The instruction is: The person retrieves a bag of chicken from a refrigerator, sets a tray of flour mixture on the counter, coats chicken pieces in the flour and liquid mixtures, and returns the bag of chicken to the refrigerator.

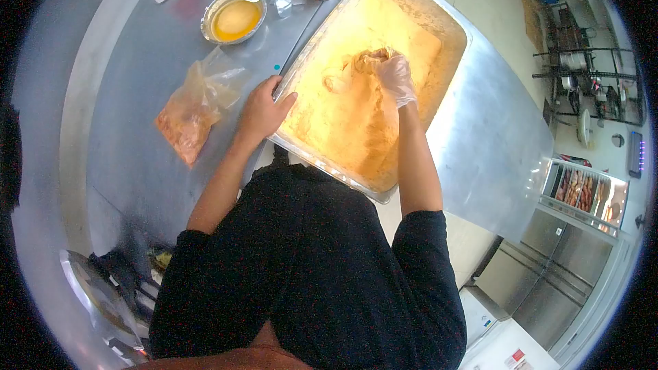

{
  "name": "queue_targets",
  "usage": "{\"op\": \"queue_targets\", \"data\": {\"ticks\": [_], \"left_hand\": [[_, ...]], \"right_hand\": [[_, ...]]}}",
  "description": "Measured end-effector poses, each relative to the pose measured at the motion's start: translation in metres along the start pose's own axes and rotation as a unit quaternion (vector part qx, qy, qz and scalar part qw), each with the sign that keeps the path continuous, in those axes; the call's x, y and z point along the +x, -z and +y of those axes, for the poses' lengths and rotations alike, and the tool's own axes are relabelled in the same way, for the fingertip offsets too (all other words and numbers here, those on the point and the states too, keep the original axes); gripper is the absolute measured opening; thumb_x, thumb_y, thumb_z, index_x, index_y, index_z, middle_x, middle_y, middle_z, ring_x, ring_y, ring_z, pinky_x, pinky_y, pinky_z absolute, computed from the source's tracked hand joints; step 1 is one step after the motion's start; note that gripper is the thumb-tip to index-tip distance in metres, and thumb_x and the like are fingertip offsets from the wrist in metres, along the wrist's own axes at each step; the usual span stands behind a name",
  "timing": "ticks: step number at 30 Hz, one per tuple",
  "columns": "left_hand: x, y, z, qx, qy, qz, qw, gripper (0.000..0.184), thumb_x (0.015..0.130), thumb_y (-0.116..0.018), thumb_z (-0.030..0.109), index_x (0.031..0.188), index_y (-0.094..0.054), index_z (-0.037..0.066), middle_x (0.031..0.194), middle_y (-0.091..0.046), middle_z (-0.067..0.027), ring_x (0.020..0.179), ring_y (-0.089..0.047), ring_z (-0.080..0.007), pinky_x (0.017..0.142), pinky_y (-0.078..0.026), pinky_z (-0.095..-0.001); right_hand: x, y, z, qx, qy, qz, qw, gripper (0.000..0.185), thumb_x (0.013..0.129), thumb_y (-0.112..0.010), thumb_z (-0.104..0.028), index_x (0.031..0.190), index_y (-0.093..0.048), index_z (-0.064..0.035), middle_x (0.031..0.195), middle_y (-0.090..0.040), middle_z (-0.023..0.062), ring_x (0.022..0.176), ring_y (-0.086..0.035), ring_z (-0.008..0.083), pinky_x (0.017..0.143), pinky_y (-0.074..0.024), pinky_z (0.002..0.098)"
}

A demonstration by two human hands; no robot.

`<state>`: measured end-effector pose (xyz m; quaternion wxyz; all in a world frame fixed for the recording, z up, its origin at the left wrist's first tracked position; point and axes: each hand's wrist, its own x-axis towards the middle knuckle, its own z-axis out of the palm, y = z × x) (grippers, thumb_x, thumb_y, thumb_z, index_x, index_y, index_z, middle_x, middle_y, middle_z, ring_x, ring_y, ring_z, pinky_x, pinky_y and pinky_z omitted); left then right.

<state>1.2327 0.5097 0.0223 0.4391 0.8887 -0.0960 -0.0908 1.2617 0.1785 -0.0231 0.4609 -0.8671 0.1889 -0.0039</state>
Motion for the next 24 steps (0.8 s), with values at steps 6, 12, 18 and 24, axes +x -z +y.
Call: {"op": "queue_targets", "data": {"ticks": [6,12,18,24], "left_hand": [[0.001,-0.011,-0.013,-0.005,-0.024,0.037,0.999,0.046,0.085,-0.075,0.028,0.119,-0.063,-0.001,0.117,-0.067,-0.0222,0.109,-0.063,-0.0418,0.093,-0.051,-0.0471],[-0.002,-0.008,-0.01,-0.005,-0.015,0.037,0.999,0.048,0.088,-0.072,0.031,0.122,-0.063,-0.001,0.12,-0.067,-0.0226,0.111,-0.062,-0.0419,0.095,-0.05,-0.0469],[0.002,-0.014,-0.016,-0.013,-0.046,0.054,0.997,0.047,0.089,-0.074,0.029,0.118,-0.063,-0.006,0.112,-0.068,-0.0284,0.106,-0.065,-0.0436,0.093,-0.051,-0.0458],[0.0,-0.015,-0.017,-0.008,-0.05,0.053,0.997,0.046,0.088,-0.074,0.028,0.117,-0.063,-0.005,0.111,-0.068,-0.0274,0.104,-0.065,-0.0433,0.091,-0.052,-0.0458]], "right_hand": [[-0.009,0.02,-0.041,0.092,0.002,-0.085,0.992,0.018,0.086,-0.071,-0.007,0.102,-0.072,0.0013,0.083,-0.071,0.0073,0.071,-0.06,0.0094,0.065,-0.0489,0.0279],[-0.022,0.007,-0.046,0.007,0.046,-0.02,0.999,0.015,0.089,-0.071,-0.011,0.101,-0.075,-0.0022,0.096,-0.075,0.0103,0.08,-0.069,0.0167,0.075,-0.0546,0.0303],[-0.083,-0.047,-0.073,-0.121,0.245,-0.236,0.933,0.044,0.082,-0.071,-0.008,0.125,-0.068,-0.0116,0.126,-0.068,0.014,0.118,-0.063,0.0331,0.104,-0.0486,0.0403],[-0.121,-0.106,-0.055,-0.399,0.344,-0.291,0.798,0.056,0.081,-0.059,-0.013,0.137,-0.061,-0.0184,0.122,-0.062,0.0236,0.105,-0.066,0.0348,0.081,-0.0558,0.0458]]}}
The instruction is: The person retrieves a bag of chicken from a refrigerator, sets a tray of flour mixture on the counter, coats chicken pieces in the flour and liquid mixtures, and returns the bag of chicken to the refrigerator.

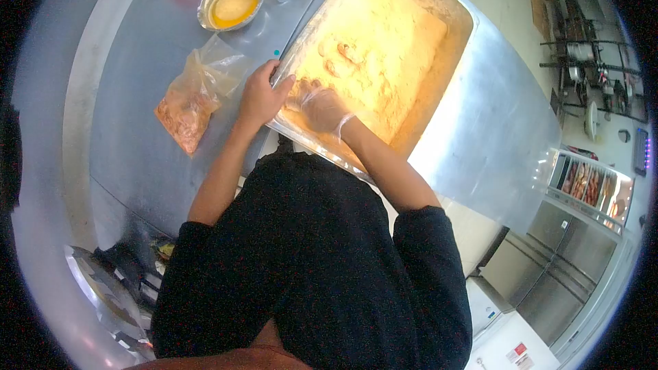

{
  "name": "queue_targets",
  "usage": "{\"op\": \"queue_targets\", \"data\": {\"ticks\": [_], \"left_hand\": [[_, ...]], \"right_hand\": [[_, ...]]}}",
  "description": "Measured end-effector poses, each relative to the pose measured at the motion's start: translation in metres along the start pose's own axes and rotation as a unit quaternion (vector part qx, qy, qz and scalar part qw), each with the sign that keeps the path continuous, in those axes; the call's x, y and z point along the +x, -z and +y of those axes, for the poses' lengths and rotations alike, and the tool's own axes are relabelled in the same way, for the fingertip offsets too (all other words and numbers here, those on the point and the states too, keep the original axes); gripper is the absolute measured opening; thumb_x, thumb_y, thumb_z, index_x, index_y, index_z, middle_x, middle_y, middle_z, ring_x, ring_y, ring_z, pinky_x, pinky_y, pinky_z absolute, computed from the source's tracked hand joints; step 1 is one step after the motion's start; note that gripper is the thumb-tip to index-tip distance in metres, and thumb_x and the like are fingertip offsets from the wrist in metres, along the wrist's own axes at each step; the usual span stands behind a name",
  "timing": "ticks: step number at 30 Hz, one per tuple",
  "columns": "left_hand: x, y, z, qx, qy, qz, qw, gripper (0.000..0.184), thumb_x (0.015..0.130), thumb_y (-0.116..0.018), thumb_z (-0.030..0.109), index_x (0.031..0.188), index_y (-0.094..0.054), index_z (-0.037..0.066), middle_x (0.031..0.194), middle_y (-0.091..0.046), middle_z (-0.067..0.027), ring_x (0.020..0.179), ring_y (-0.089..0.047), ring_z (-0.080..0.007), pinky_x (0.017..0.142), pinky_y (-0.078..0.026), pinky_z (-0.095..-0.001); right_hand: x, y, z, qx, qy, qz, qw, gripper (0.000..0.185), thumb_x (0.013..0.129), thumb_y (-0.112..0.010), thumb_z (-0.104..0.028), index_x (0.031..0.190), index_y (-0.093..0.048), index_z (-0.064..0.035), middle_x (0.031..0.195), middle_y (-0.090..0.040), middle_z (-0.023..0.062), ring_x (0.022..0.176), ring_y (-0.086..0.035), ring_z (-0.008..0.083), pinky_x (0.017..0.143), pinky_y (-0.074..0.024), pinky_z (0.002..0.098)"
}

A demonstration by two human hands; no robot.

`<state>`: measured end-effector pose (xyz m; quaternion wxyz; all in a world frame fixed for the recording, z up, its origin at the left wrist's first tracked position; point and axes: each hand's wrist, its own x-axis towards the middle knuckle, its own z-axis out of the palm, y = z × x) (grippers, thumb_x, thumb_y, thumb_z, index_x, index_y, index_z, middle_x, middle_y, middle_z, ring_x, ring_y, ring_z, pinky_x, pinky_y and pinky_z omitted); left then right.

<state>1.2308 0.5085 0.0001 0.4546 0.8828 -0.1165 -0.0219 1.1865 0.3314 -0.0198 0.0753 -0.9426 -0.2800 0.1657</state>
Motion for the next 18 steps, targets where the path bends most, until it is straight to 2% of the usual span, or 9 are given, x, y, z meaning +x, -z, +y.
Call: {"op": "queue_targets", "data": {"ticks": [2,5,8,10,11,13,15,18], "left_hand": [[0.001,0.0,-0.001,-0.004,0.015,-0.017,1.0,0.047,0.087,-0.073,0.029,0.12,-0.062,-0.004,0.115,-0.067,-0.0255,0.106,-0.064,-0.0434,0.091,-0.052,-0.0462],[0.001,0.002,0.002,-0.014,0.01,-0.006,1.0,0.044,0.087,-0.074,0.028,0.117,-0.063,-0.003,0.111,-0.068,-0.0248,0.102,-0.065,-0.0427,0.088,-0.053,-0.0458],[0.001,0.007,0.012,-0.021,0.044,-0.02,0.999,0.046,0.089,-0.074,0.028,0.119,-0.063,-0.005,0.11,-0.069,-0.0266,0.104,-0.066,-0.0424,0.091,-0.052,-0.0457],[0.001,0.008,0.014,-0.016,0.036,-0.019,0.999,0.046,0.089,-0.073,0.028,0.119,-0.063,-0.005,0.112,-0.069,-0.0268,0.106,-0.066,-0.0424,0.092,-0.052,-0.0457],[0.001,0.01,0.014,-0.01,0.032,-0.019,0.999,0.046,0.089,-0.073,0.029,0.12,-0.063,-0.005,0.113,-0.069,-0.0269,0.107,-0.066,-0.0424,0.093,-0.052,-0.0457],[0.001,0.012,0.015,-0.001,0.038,-0.028,0.999,0.047,0.09,-0.073,0.029,0.12,-0.063,-0.005,0.115,-0.068,-0.0273,0.109,-0.066,-0.0427,0.094,-0.051,-0.0458],[0.002,0.012,0.016,0.004,0.035,-0.029,0.999,0.048,0.09,-0.072,0.03,0.12,-0.063,-0.006,0.117,-0.068,-0.0277,0.11,-0.065,-0.043,0.095,-0.051,-0.0459],[0.0,0.01,0.012,0.004,0.023,-0.02,1.0,0.049,0.09,-0.072,0.03,0.121,-0.062,-0.006,0.118,-0.067,-0.0283,0.111,-0.064,-0.0434,0.096,-0.051,-0.0459]], "right_hand": [[-0.001,0.001,-0.002,-0.001,-0.036,-0.079,0.996,0.055,0.081,-0.06,-0.015,0.135,-0.063,-0.0167,0.116,-0.065,0.0205,0.094,-0.069,0.0333,0.076,-0.0567,0.0445],[-0.019,-0.021,0.019,0.083,0.005,0.076,0.994,0.051,0.082,-0.061,-0.019,0.133,-0.064,-0.0131,0.102,-0.07,0.0181,0.081,-0.069,0.033,0.069,-0.0567,0.0419],[-0.03,0.023,0.024,0.196,-0.209,-0.007,0.958,0.049,0.087,-0.06,-0.015,0.135,-0.062,-0.0082,0.092,-0.073,0.0175,0.082,-0.071,0.0272,0.068,-0.056,0.0405],[-0.038,0.03,0.037,0.309,-0.247,0.083,0.915,0.047,0.09,-0.06,-0.014,0.136,-0.061,-0.0048,0.09,-0.075,0.0167,0.082,-0.072,0.0231,0.066,-0.0554,0.0399],[-0.043,0.034,0.048,0.365,-0.264,0.129,0.884,0.046,0.092,-0.06,-0.013,0.137,-0.06,-0.003,0.089,-0.075,0.0163,0.082,-0.073,0.021,0.066,-0.055,0.0395],[-0.047,0.014,0.077,0.534,-0.203,0.203,0.795,0.046,0.096,-0.057,-0.008,0.142,-0.054,-0.0003,0.12,-0.069,0.017,0.11,-0.066,0.018,0.081,-0.0569,0.0351],[-0.062,0.008,0.084,0.641,-0.18,0.252,0.702,0.046,0.097,-0.059,-0.01,0.142,-0.053,0.0005,0.13,-0.061,0.0162,0.118,-0.06,0.0196,0.09,-0.0539,0.0335],[-0.078,0.026,0.071,0.775,-0.14,0.313,0.531,0.046,0.099,-0.062,-0.013,0.141,-0.052,0.0017,0.146,-0.051,0.015,0.131,-0.052,0.0221,0.103,-0.0494,0.0312]]}}
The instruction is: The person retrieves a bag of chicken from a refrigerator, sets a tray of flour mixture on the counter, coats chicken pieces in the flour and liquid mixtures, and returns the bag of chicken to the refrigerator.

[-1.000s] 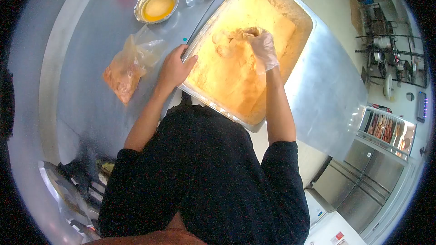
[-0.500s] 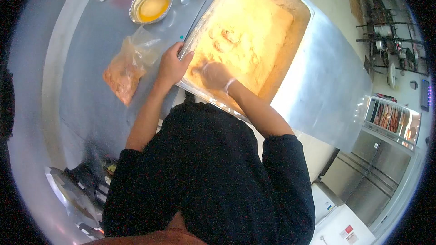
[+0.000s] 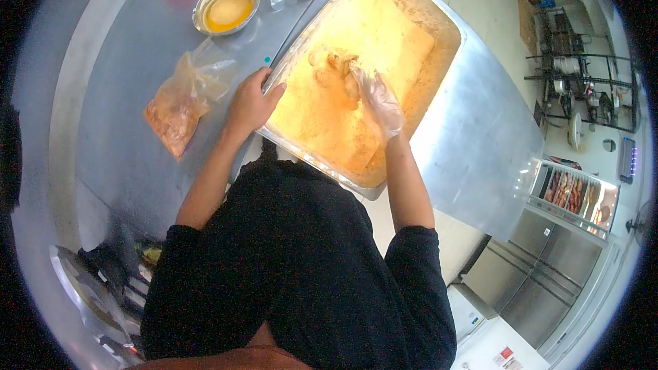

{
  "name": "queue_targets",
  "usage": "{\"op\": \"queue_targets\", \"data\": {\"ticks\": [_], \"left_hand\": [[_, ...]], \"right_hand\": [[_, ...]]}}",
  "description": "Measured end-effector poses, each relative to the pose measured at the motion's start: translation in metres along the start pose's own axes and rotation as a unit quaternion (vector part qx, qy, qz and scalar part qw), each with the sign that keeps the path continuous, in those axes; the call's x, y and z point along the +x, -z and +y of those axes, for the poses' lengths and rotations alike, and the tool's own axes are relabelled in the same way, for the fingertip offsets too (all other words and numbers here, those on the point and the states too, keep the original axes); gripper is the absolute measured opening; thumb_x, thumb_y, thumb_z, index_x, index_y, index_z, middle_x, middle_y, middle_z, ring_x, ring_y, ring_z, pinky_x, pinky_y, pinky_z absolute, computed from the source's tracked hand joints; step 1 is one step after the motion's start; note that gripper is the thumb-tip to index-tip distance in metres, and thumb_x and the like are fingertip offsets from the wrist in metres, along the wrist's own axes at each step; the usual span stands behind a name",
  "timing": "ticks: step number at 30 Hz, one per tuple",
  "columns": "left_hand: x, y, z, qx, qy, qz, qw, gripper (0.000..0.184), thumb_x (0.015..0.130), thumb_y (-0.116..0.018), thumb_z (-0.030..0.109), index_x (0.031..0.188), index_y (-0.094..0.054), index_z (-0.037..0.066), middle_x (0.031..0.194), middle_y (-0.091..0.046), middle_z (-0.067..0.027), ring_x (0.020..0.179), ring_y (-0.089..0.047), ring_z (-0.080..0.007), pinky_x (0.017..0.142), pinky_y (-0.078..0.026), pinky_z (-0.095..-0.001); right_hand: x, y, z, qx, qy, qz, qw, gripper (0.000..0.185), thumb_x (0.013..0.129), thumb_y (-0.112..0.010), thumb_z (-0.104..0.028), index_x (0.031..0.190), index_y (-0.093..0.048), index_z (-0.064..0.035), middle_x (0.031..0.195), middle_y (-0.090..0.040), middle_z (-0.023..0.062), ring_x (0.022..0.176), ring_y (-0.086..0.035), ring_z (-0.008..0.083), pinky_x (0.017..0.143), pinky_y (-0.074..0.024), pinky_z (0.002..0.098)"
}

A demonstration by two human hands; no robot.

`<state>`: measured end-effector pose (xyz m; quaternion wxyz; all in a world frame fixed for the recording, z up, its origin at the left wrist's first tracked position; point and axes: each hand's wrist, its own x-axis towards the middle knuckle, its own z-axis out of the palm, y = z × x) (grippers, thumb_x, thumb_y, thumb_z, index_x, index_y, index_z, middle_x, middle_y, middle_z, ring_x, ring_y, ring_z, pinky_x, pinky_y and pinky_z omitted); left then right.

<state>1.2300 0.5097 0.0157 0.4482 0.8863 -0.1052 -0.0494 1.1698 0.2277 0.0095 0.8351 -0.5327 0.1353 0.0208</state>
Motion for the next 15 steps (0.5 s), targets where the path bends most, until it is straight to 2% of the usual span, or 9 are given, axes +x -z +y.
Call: {"op": "queue_targets", "data": {"ticks": [1,3,5,6,8,9,10,14,15], "left_hand": [[0.001,-0.001,-0.002,-0.002,-0.003,-0.001,1.0,0.049,0.09,-0.072,0.03,0.121,-0.062,-0.006,0.118,-0.067,-0.0284,0.111,-0.064,-0.0434,0.096,-0.051,-0.0459],[0.001,0.0,-0.003,-0.004,-0.001,-0.004,1.0,0.049,0.09,-0.072,0.03,0.121,-0.062,-0.006,0.118,-0.066,-0.0285,0.111,-0.064,-0.0434,0.097,-0.051,-0.0458],[0.001,0.001,-0.001,-0.005,0.008,-0.006,1.0,0.049,0.09,-0.072,0.029,0.121,-0.062,-0.006,0.118,-0.067,-0.0283,0.111,-0.064,-0.0433,0.097,-0.051,-0.0458],[0.003,0.0,-0.002,-0.007,0.008,0.002,1.0,0.048,0.09,-0.073,0.029,0.121,-0.062,-0.006,0.118,-0.067,-0.028,0.111,-0.064,-0.0433,0.097,-0.051,-0.0458],[0.001,-0.006,-0.005,-0.014,0.01,0.01,1.0,0.048,0.09,-0.073,0.029,0.121,-0.062,-0.006,0.118,-0.067,-0.0275,0.11,-0.064,-0.0431,0.097,-0.051,-0.0458],[0.001,-0.007,-0.005,-0.014,0.011,0.012,1.0,0.046,0.089,-0.073,0.029,0.12,-0.063,-0.004,0.117,-0.067,-0.0258,0.108,-0.064,-0.0422,0.094,-0.051,-0.0458],[0.001,-0.006,-0.005,-0.012,0.012,0.013,1.0,0.045,0.089,-0.073,0.028,0.119,-0.063,-0.003,0.115,-0.067,-0.0241,0.106,-0.065,-0.0412,0.092,-0.052,-0.0458],[-0.001,-0.003,-0.001,-0.019,0.019,0.013,1.0,0.042,0.088,-0.073,0.027,0.118,-0.064,0.0,0.112,-0.068,-0.0217,0.102,-0.065,-0.0397,0.088,-0.052,-0.046],[0.0,-0.005,-0.003,-0.018,0.008,0.017,1.0,0.042,0.088,-0.073,0.027,0.118,-0.064,-0.001,0.112,-0.068,-0.0214,0.101,-0.065,-0.0396,0.087,-0.052,-0.046]], "right_hand": [[-0.003,0.002,-0.004,0.076,0.001,0.013,0.997,0.046,0.1,-0.064,-0.014,0.141,-0.051,0.0021,0.151,-0.047,0.0146,0.136,-0.049,0.023,0.107,-0.0479,0.0304],[0.02,0.024,-0.012,-0.118,-0.045,-0.017,0.992,0.045,0.1,-0.064,-0.016,0.139,-0.053,0.0033,0.141,-0.057,0.0123,0.127,-0.055,0.0185,0.102,-0.0492,0.0294],[0.033,0.037,-0.008,-0.088,-0.087,-0.04,0.992,0.044,0.099,-0.065,-0.018,0.136,-0.055,0.0033,0.129,-0.064,0.0102,0.116,-0.06,0.0153,0.095,-0.0506,0.029],[0.039,0.043,-0.006,0.038,-0.101,-0.046,0.993,0.043,0.099,-0.066,-0.02,0.135,-0.056,0.0027,0.122,-0.067,0.0092,0.109,-0.062,0.0144,0.091,-0.0514,0.0289],[0.039,0.03,-0.021,-0.045,-0.092,-0.017,0.995,0.044,0.098,-0.067,-0.023,0.133,-0.058,0.0011,0.114,-0.071,0.0088,0.1,-0.065,0.0152,0.086,-0.0529,0.0299],[0.039,0.015,-0.027,-0.249,-0.066,0.016,0.966,0.044,0.098,-0.067,-0.026,0.133,-0.059,0.0002,0.113,-0.072,0.0094,0.097,-0.067,0.0169,0.085,-0.0538,0.0309],[0.038,-0.001,-0.03,-0.441,-0.038,0.049,0.895,0.045,0.098,-0.067,-0.028,0.132,-0.059,-0.0008,0.112,-0.073,0.01,0.093,-0.068,0.0186,0.083,-0.0546,0.0319],[0.04,-0.011,-0.003,-0.639,0.024,-0.045,0.767,0.042,0.097,-0.064,-0.03,0.129,-0.061,-0.0033,0.108,-0.073,0.0212,0.089,-0.071,0.0347,0.081,-0.055,0.0428],[0.043,-0.006,0.011,-0.672,0.038,-0.029,0.739,0.042,0.097,-0.065,-0.03,0.128,-0.061,-0.003,0.106,-0.072,0.0221,0.089,-0.071,0.0353,0.081,-0.055,0.0431]]}}
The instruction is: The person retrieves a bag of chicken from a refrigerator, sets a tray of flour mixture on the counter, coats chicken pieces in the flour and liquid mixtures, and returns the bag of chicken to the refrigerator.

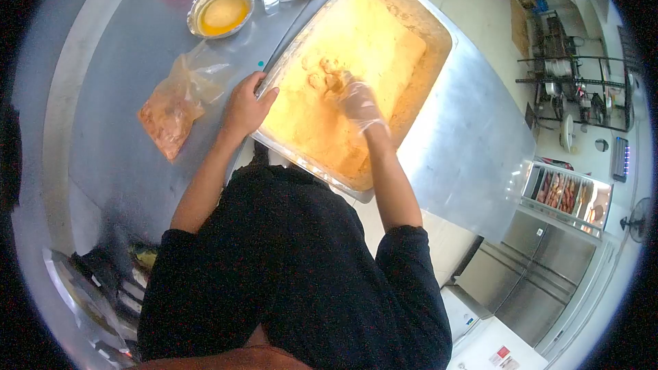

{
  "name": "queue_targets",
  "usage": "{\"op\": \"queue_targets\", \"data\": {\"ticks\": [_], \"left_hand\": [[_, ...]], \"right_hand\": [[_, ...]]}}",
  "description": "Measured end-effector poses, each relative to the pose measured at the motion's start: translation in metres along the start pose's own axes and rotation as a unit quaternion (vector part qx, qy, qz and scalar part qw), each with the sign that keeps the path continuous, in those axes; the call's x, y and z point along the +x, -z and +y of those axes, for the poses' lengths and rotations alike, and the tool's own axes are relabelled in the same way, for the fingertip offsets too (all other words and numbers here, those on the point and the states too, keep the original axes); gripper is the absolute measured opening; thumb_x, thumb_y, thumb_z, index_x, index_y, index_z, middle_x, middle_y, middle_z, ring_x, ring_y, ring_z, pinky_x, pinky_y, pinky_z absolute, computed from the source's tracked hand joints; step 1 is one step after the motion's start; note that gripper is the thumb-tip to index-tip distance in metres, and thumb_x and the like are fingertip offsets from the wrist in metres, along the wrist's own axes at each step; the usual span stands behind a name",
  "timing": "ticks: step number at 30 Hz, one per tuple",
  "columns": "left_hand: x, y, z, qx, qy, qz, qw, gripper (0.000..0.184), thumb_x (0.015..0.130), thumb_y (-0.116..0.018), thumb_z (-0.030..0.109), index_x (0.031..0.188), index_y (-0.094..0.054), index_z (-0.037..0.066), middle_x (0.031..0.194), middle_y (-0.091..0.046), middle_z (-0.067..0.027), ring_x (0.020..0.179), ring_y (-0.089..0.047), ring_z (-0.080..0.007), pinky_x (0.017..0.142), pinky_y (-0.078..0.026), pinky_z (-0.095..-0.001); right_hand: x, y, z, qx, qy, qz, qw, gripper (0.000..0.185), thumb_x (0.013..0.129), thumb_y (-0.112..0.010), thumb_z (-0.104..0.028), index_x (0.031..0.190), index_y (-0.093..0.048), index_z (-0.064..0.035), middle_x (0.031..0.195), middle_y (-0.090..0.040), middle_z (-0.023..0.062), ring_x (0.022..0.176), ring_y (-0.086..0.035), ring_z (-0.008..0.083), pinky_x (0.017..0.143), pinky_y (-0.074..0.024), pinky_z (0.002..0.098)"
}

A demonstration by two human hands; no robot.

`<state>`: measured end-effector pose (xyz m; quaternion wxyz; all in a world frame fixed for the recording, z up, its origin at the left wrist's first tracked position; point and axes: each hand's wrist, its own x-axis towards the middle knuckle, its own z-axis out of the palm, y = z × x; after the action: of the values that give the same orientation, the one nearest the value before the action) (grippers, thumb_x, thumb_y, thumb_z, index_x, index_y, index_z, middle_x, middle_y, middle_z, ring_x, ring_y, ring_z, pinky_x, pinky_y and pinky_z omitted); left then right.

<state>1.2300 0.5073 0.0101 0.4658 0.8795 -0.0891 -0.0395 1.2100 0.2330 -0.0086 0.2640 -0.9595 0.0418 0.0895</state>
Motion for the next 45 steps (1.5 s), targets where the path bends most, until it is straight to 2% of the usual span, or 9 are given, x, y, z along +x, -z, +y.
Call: {"op": "queue_targets", "data": {"ticks": [3,6,12,17,22,25,32,38,45], "left_hand": [[0.0,-0.003,-0.006,0.001,-0.017,0.001,1.0,0.042,0.088,-0.073,0.028,0.118,-0.064,-0.001,0.11,-0.068,-0.021,0.099,-0.066,-0.0393,0.086,-0.053,-0.0459],[0.0,0.003,-0.002,0.002,-0.005,-0.01,1.0,0.042,0.088,-0.073,0.028,0.117,-0.064,0.0,0.109,-0.069,-0.021,0.099,-0.066,-0.0393,0.085,-0.053,-0.0459],[-0.001,0.002,-0.002,-0.003,-0.001,-0.016,1.0,0.044,0.089,-0.073,0.027,0.118,-0.062,-0.006,0.112,-0.068,-0.0269,0.103,-0.066,-0.0431,0.09,-0.053,-0.0456],[0.0,0.007,0.006,0.022,0.001,-0.03,0.999,0.046,0.089,-0.073,0.028,0.12,-0.062,-0.006,0.114,-0.067,-0.0281,0.107,-0.065,-0.0443,0.092,-0.052,-0.0468],[0.0,0.005,0.002,0.025,-0.008,-0.03,0.999,0.049,0.089,-0.073,0.028,0.122,-0.062,-0.006,0.116,-0.067,-0.028,0.108,-0.065,-0.0447,0.093,-0.052,-0.0471],[0.002,0.009,0.004,0.019,0.01,-0.045,0.999,0.049,0.089,-0.072,0.031,0.123,-0.063,-0.003,0.117,-0.067,-0.0248,0.108,-0.064,-0.0436,0.092,-0.052,-0.048],[0.003,0.005,-0.003,0.002,0.004,-0.054,0.999,0.051,0.089,-0.071,0.034,0.123,-0.062,-0.002,0.118,-0.067,-0.0246,0.108,-0.063,-0.0437,0.091,-0.052,-0.0493],[0.003,0.004,-0.003,-0.007,-0.026,-0.037,0.999,0.048,0.088,-0.073,0.026,0.12,-0.062,-0.007,0.112,-0.068,-0.0292,0.102,-0.065,-0.047,0.089,-0.053,-0.0491],[0.003,0.0,-0.01,-0.002,-0.005,-0.064,0.998,0.053,0.089,-0.072,0.032,0.125,-0.06,-0.004,0.119,-0.067,-0.0267,0.109,-0.063,-0.0448,0.094,-0.051,-0.0499]], "right_hand": [[0.001,-0.034,0.014,-0.11,0.027,0.094,0.989,0.04,0.095,-0.067,-0.029,0.125,-0.061,-0.0019,0.099,-0.072,0.0247,0.089,-0.07,0.0376,0.08,-0.0551,0.0427],[0.008,-0.033,0.019,0.148,-0.025,0.069,0.986,0.041,0.093,-0.069,-0.021,0.128,-0.061,-0.0024,0.093,-0.073,0.0184,0.081,-0.069,0.0312,0.075,-0.055,0.039],[0.001,0.033,0.02,0.343,-0.127,-0.009,0.931,0.05,0.086,-0.062,-0.005,0.137,-0.059,-0.0039,0.093,-0.071,0.0085,0.079,-0.066,0.0136,0.071,-0.0542,0.031],[0.006,0.03,-0.008,0.087,-0.092,-0.015,0.992,0.042,0.089,-0.061,-0.012,0.13,-0.062,-0.0031,0.096,-0.072,0.0188,0.083,-0.071,0.0253,0.078,-0.0563,0.0363],[0.014,-0.033,-0.014,-0.113,-0.014,0.08,0.99,0.036,0.094,-0.058,-0.03,0.115,-0.066,-0.0018,0.101,-0.07,0.0292,0.092,-0.069,0.0424,0.084,-0.0553,0.0488],[0.021,0.002,-0.044,-0.018,-0.131,0.022,0.991,0.035,0.094,-0.058,-0.026,0.116,-0.065,0.0,0.102,-0.068,0.0309,0.095,-0.068,0.0435,0.085,-0.055,0.0482],[0.043,0.015,-0.015,-0.038,-0.028,0.03,0.998,0.034,0.097,-0.058,-0.027,0.118,-0.065,-0.0024,0.108,-0.069,0.0289,0.105,-0.066,0.0425,0.092,-0.0535,0.0461],[0.067,-0.031,0.013,-0.141,-0.029,0.077,0.987,0.029,0.093,-0.064,-0.029,0.11,-0.072,-0.0062,0.101,-0.072,0.0246,0.081,-0.067,0.0388,0.077,-0.0537,0.0435],[0.066,0.032,0.044,0.055,-0.116,0.013,0.992,0.027,0.092,-0.06,-0.023,0.106,-0.073,-0.0047,0.102,-0.072,0.0265,0.08,-0.069,0.0385,0.078,-0.054,0.0384]]}}
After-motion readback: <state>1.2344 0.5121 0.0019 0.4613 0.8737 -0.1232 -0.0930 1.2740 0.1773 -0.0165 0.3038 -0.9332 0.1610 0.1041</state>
